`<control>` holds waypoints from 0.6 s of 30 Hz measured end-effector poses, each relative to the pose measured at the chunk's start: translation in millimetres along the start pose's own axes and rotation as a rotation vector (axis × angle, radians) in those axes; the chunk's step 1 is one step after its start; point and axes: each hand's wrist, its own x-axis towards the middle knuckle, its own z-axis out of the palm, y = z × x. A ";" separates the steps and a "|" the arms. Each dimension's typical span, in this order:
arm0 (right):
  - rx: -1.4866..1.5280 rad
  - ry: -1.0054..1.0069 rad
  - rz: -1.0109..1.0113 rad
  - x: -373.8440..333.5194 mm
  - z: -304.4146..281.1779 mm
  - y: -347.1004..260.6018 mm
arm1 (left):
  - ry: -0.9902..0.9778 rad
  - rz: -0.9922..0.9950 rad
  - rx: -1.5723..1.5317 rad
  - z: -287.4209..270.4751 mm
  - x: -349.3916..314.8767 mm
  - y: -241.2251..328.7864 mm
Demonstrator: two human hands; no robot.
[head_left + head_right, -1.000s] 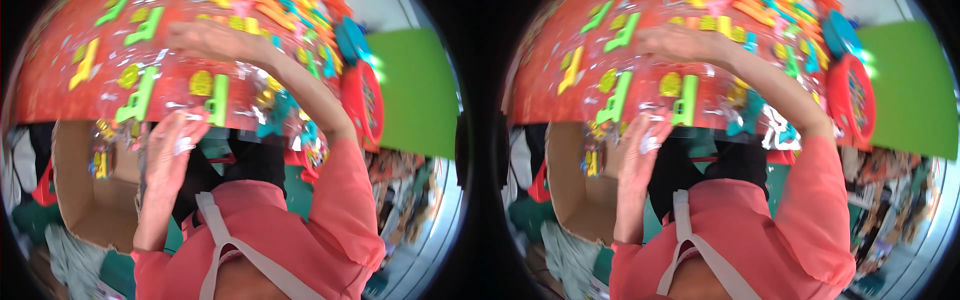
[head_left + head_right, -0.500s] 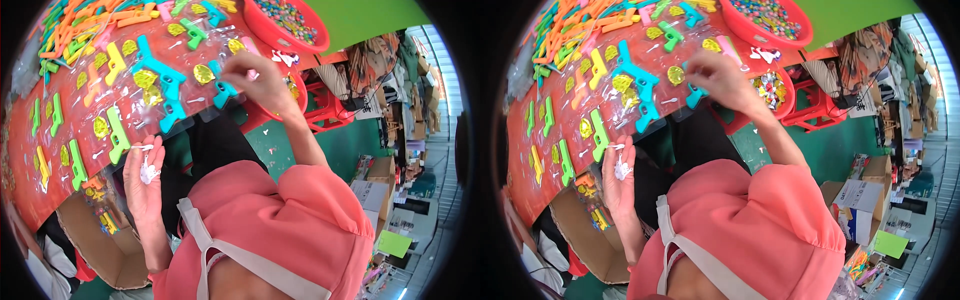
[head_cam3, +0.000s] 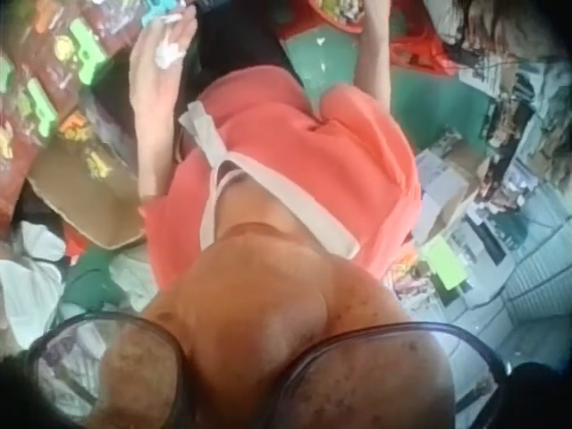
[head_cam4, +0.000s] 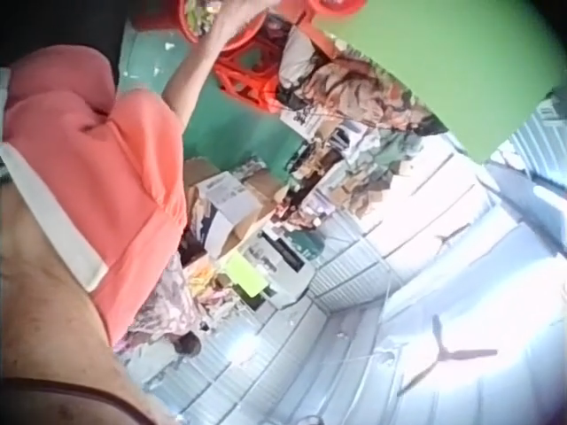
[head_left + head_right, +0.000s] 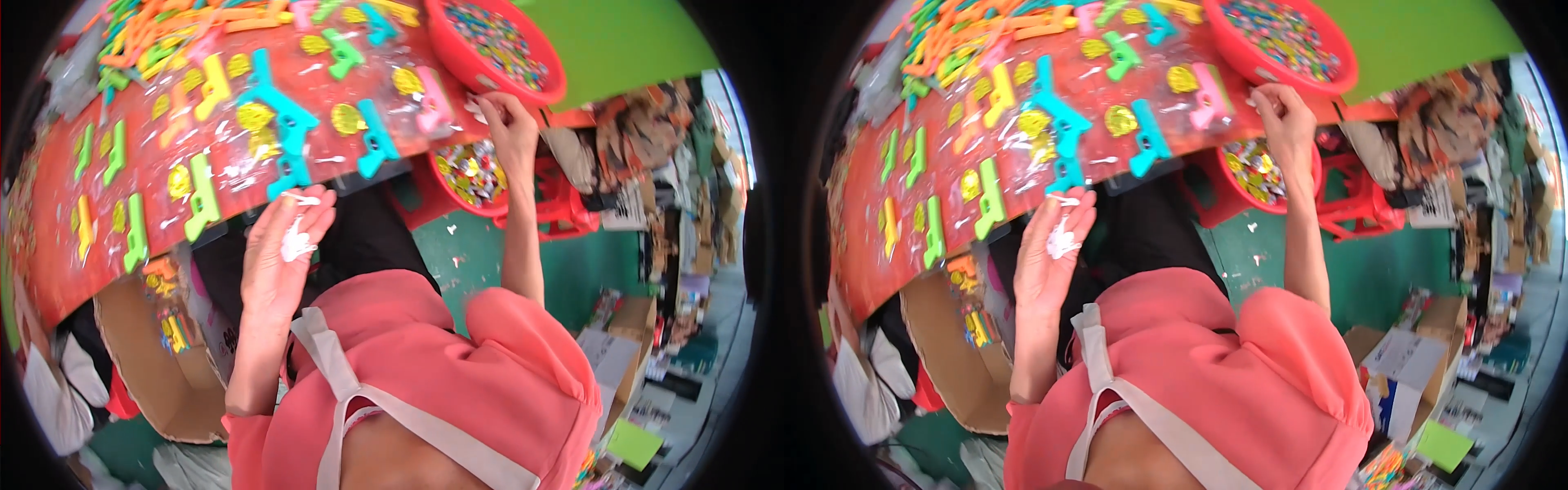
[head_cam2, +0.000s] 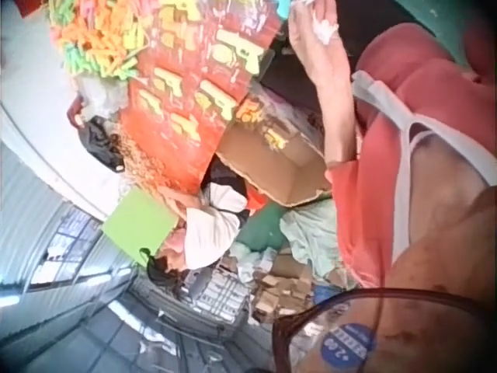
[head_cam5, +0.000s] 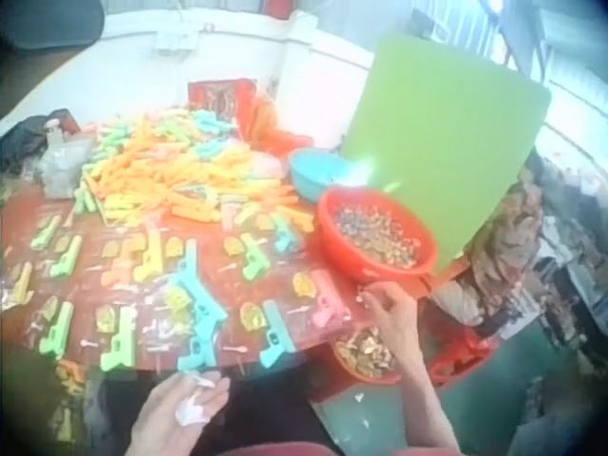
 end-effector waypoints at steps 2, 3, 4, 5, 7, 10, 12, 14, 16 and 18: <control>0.106 -0.219 -0.017 -12.8 18.4 -69.9 | -0.044 0.013 -0.004 -3.4 -0.9 5.1; 0.154 -0.364 -0.118 -17.7 31.5 -88.3 | -0.076 0.017 -0.026 -7.3 -1.1 7.6; 0.233 -0.496 -0.131 -25.5 43.6 -119.2 | -0.084 0.005 -0.038 -8.4 -0.9 10.2; 0.143 -0.633 -0.272 -26.5 51.7 -142.8 | -0.087 -0.001 -0.041 -10.0 0.3 12.5; 0.153 -0.851 -0.490 -32.2 79.0 -185.6 | -0.078 0.042 -0.128 -19.4 -3.0 16.2; 0.123 -0.955 -0.708 -39.3 120.4 -223.8 | -0.046 0.154 -0.208 -32.3 -14.7 38.2; 0.136 -0.956 -0.828 -42.6 146.6 -244.9 | 0.000 0.235 -0.216 -49.3 -20.4 52.5; 0.112 -0.975 -0.952 -45.7 169.1 -269.4 | 0.041 0.309 -0.246 -63.9 -29.5 70.8; 0.137 -0.923 -1.084 -50.2 195.2 -285.5 | 0.096 0.385 -0.256 -79.4 -35.5 88.6; 0.166 -0.936 -1.161 -53.9 221.8 -305.2 | 0.122 0.479 -0.280 -91.0 -38.7 108.1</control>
